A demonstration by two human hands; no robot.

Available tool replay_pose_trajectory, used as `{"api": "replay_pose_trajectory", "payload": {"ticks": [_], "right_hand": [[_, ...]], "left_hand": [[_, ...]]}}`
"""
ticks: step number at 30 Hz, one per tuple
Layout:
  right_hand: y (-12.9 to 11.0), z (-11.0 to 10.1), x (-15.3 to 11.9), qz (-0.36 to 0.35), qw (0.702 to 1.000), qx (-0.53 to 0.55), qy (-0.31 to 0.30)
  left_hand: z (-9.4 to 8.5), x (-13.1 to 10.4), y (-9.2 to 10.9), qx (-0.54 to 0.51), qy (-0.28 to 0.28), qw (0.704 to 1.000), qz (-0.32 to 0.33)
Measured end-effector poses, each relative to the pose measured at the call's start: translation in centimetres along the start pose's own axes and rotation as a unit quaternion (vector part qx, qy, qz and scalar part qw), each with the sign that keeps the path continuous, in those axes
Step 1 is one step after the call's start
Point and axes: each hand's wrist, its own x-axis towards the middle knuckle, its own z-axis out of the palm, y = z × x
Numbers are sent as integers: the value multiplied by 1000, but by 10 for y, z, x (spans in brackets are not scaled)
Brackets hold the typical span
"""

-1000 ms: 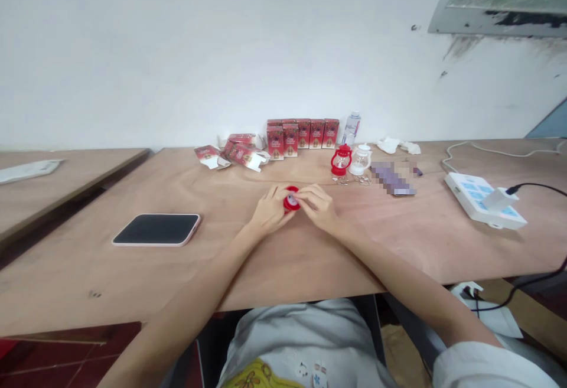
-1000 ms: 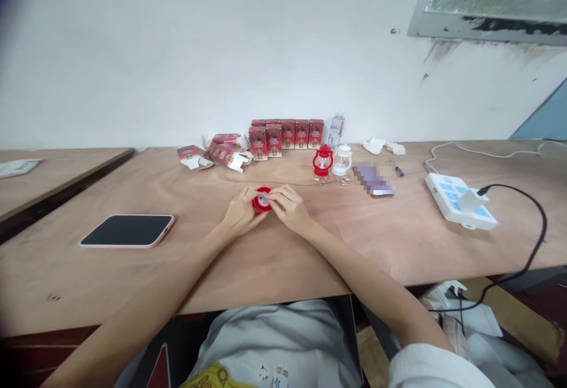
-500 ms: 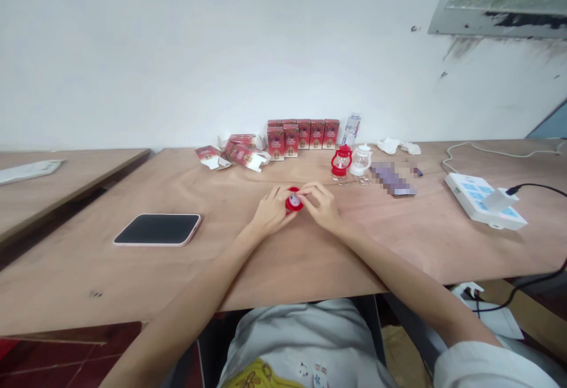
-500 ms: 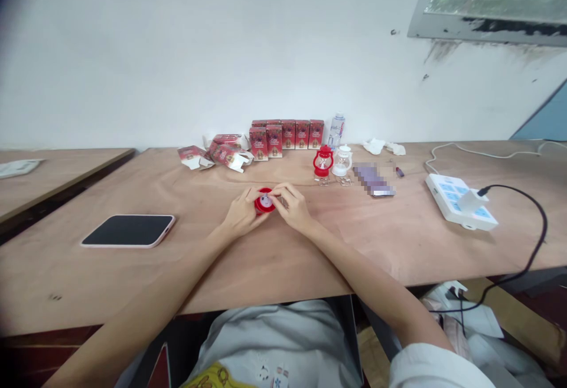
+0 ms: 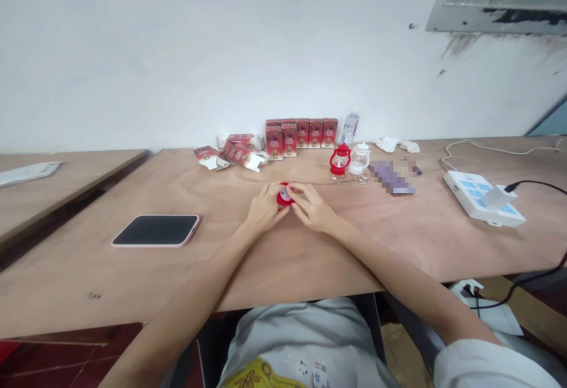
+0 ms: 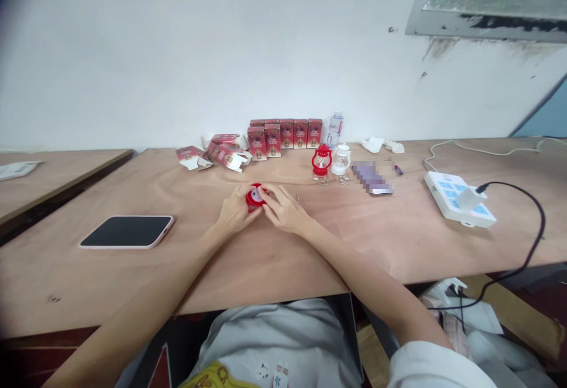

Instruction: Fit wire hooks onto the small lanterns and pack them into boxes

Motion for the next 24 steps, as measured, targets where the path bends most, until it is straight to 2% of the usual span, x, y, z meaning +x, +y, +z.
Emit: {"api": "replay_pose_trajectory", "payload": {"ticks": [4,7,8,11,14,20,24], "right_hand": [[-3,2,1,-7,999,-48,6],[-1,-1,1,66,993,-96,9],[1,-2,1,103,986,-128,-13],[8,-2,0,199,948,-212,-133],[12,1,-2,229,928,-216,-200],[15,11,-4,247,938,-176,-169],[17,10,-2,291,943,-126,-101]], "left_hand": [[1,0,-3,0,57,998,17],[-1,1,-3,19,77,997,4],[-1,1,-3,22,85,996,-8],[-3,1,-8,12,112,992,-51],[-4,1,-12,-10,123,989,-84],[-5,2,-13,-100,158,972,-142],[-5,5,-10,-219,208,921,-245]]}}
